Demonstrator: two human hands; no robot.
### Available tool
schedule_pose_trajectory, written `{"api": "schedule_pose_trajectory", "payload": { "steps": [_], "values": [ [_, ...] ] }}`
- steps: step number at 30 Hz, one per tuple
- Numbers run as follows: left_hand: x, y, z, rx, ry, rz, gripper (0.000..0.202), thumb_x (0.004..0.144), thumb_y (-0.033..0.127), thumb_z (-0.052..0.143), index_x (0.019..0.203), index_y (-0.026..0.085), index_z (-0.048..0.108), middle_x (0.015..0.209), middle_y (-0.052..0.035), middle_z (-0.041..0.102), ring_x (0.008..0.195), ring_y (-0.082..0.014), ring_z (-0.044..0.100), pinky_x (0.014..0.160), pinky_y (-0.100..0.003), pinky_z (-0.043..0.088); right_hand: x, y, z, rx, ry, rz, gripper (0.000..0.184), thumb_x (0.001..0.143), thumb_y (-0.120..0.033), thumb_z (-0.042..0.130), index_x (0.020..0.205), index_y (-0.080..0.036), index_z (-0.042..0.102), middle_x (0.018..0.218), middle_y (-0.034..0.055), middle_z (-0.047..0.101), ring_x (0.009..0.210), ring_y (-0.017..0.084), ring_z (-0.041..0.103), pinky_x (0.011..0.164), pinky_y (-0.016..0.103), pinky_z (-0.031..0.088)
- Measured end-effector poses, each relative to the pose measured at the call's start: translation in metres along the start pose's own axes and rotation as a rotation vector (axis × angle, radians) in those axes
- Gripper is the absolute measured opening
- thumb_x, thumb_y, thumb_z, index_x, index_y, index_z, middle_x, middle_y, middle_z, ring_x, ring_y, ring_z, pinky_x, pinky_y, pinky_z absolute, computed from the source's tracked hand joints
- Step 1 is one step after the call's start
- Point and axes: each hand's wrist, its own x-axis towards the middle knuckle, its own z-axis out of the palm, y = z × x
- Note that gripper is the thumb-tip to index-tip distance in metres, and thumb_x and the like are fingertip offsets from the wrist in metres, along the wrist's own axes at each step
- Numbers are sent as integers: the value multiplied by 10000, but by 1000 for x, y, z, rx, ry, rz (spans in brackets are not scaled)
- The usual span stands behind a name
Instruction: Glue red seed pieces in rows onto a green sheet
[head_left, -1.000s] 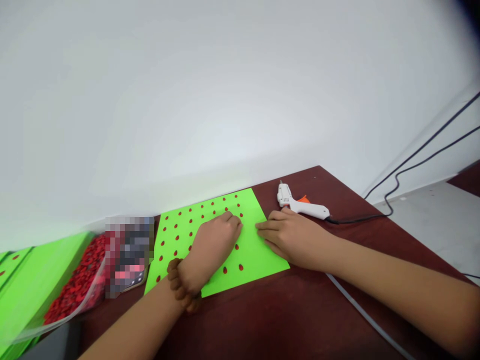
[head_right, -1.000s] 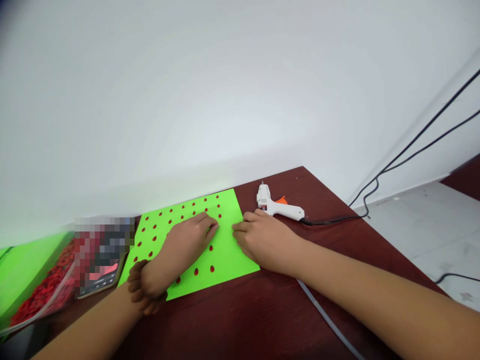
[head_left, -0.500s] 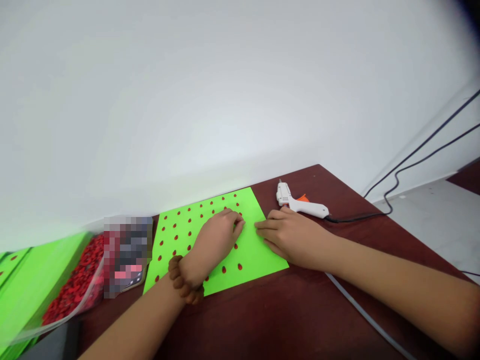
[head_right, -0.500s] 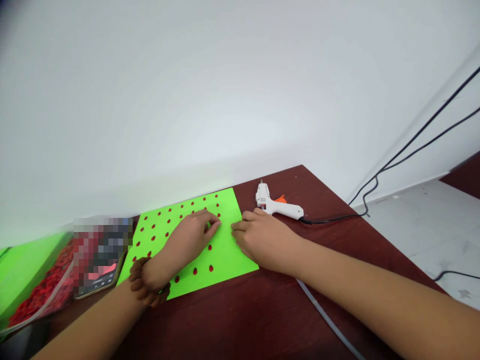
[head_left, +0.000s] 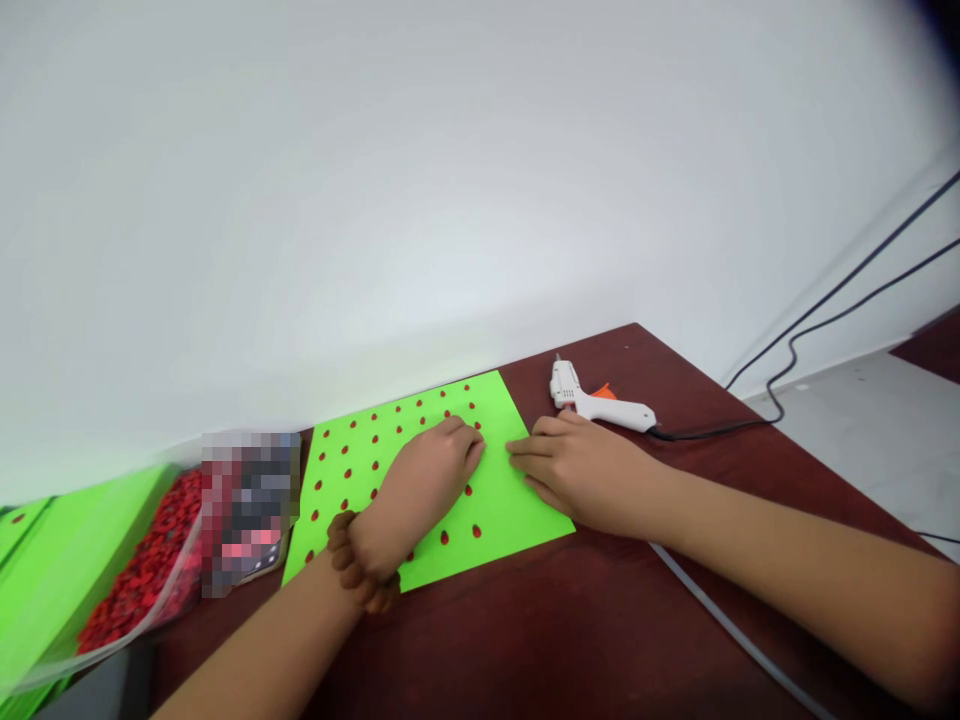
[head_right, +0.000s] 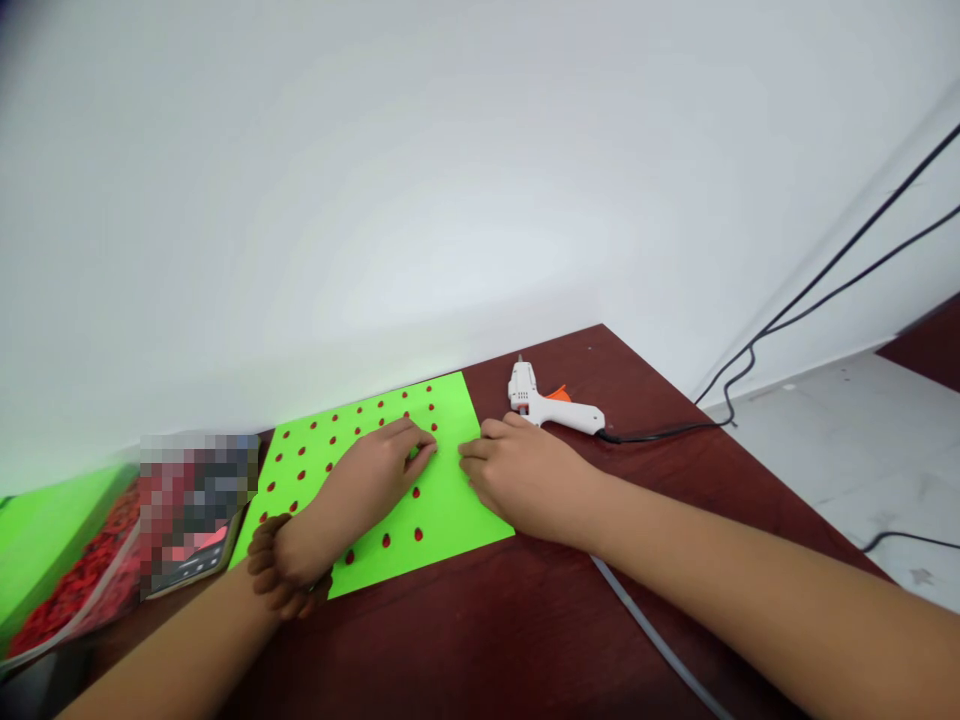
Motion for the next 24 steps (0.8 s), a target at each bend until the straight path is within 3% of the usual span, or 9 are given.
{"api": "schedule_pose_trajectory", "payload": {
  "steps": [15, 24],
  "values": [
    [-6, -1, 1, -3, 5, 25, 233, 1067, 271, 589, 1057, 173, 801, 1069, -72, 761, 933, -238, 744, 873, -388, 600, 0, -1, 0, 18, -5, 19, 291, 1061, -237, 574, 1270, -186, 771, 1202, 141, 798, 996, 266, 622, 883, 412, 459],
    [0, -1, -1, -32, 51, -8, 191, 1048, 247, 625, 1060, 173, 800, 1022, -59, 781, 962, -222, 743, 920, -363, 587, 1, -2, -3, 17, -27, 18, 258, 1057, -234, 590, 1224, -184, 781, 1220, 141, 796, 999, 267, 625, 862, 412, 448]
  ]
}}
